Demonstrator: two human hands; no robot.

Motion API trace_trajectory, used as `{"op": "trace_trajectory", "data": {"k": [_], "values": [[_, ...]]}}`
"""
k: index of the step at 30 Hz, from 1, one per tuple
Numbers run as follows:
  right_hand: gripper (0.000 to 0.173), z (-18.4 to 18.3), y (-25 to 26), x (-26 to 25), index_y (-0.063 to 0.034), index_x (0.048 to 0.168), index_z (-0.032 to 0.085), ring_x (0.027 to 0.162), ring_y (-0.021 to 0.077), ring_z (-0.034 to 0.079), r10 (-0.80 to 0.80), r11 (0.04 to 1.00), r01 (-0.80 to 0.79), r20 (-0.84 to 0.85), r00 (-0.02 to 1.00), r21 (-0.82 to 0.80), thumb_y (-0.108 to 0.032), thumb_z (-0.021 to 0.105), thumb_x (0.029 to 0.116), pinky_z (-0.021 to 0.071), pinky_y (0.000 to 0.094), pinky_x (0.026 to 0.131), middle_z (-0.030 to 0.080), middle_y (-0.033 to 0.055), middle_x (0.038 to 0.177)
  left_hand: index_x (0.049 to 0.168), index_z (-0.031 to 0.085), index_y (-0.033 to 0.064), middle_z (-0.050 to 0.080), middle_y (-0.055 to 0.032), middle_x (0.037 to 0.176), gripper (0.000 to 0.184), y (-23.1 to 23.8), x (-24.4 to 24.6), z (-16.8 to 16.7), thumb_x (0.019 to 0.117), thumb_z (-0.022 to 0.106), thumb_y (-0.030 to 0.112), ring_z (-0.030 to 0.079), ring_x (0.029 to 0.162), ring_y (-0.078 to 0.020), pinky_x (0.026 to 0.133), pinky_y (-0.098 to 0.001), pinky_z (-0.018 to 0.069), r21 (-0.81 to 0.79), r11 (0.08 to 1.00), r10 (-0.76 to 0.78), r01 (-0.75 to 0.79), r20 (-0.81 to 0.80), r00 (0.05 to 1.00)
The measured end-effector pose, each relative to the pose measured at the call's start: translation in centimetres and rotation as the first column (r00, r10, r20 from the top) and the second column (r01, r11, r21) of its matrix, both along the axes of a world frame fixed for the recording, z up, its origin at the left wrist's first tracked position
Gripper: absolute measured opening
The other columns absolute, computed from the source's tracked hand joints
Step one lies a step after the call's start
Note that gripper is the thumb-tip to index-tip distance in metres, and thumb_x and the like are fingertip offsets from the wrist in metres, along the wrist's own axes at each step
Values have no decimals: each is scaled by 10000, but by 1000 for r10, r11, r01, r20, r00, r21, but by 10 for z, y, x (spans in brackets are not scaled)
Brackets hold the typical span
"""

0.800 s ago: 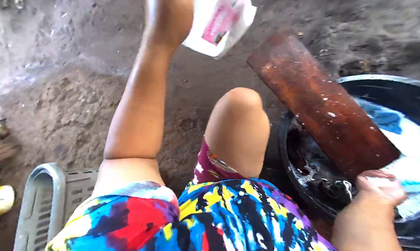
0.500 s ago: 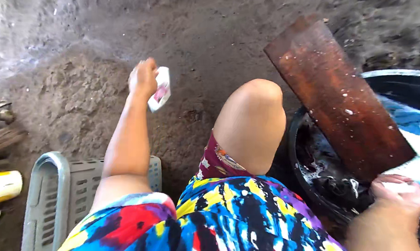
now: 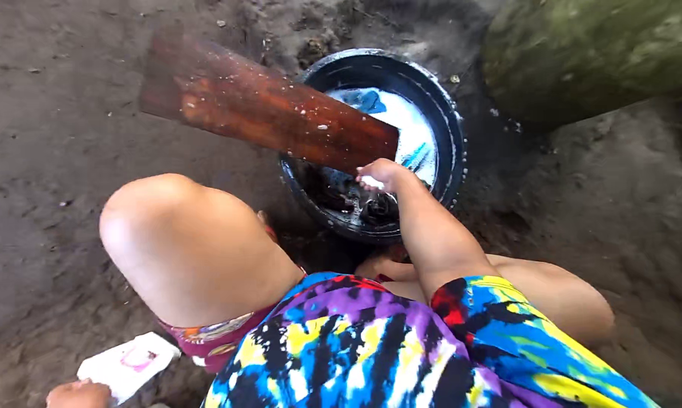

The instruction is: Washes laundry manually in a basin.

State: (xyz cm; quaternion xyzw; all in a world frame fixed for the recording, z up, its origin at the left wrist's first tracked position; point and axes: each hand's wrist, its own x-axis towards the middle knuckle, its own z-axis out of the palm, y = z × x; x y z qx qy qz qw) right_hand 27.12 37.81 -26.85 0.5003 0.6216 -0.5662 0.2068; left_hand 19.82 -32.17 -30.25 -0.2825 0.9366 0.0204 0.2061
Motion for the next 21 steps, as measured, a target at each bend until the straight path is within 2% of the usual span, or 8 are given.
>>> {"op": "trace_trajectory", "data": {"k": [2,4,7,11,15,17,19,21], "values": [[360,9,-17,-22,-57,1215,651,647,100,555,157,987,-157,18,988,24,-342,462,1105,484,274,605,634,35,876,1428,514,-47,574,-265,1432,458,-7,-7,-1,1062,420,212,552,1358,-375,1139,-542,425,-3,1000,7,-7,47,999],[314,16,-31,-38,-61,1216,652,660,105,555,250,968,-250,2,968,35,-319,536,1079,487,276,613,629,40,879,1388,553,-63,575,-282,1422,462,-13,-13,3,1053,457,240,543,1362,-396,1138,-560,419,-20,1000,0,2,120,993],[290,20,-42,-57,-53,1261,631,772,149,600,388,917,-385,-6,922,103,-244,623,1043,526,331,723,655,94,1002,1350,593,-52,581,-286,1411,473,-23,-17,1,979,576,240,545,1352,-405,1116,-579,432,-38,999,31,-24,197,980],[250,30,-48,-73,-53,1241,659,869,196,668,550,814,-546,42,834,200,-91,650,994,569,391,817,684,132,1084,1471,467,-48,522,-292,1468,680,-25,-18,-7,899,724,216,510,1382,-403,1137,-553,421,-5,992,123,-124,168,978],[256,40,-53,-78,-40,1255,660,923,266,696,643,694,-652,145,752,304,-83,603,1009,572,458,852,690,172,1134,1551,342,-23,431,-304,1540,855,-14,-25,-5,877,772,282,443,1442,-405,1168,-529,397,-26,980,198,-196,65,978],[272,43,-52,-77,-21,1269,656,1016,329,700,667,648,-685,186,722,333,-92,590,1015,558,527,914,684,210,1190,1543,355,-31,418,-326,1538,840,-17,-29,-4,883,777,270,434,1438,-427,1162,-548,392,14,978,206,-207,29,978],[281,41,-47,-72,-20,1271,658,1005,340,704,679,612,-700,211,704,367,-106,605,1010,560,539,904,688,217,1174,1519,386,-57,450,-327,1514,822,-22,-32,-6,876,790,259,459,1419,-425,1152,-548,403,32,978,203,-205,43,978],[296,42,-42,-66,-17,1286,648,1013,351,701,674,601,-703,232,702,381,-107,607,1007,558,543,903,682,227,1178,1536,335,-74,466,-309,1510,876,-22,-34,-7,855,800,221,488,1405,-388,1139,-507,431,18,976,217,-218,53,975]]}}
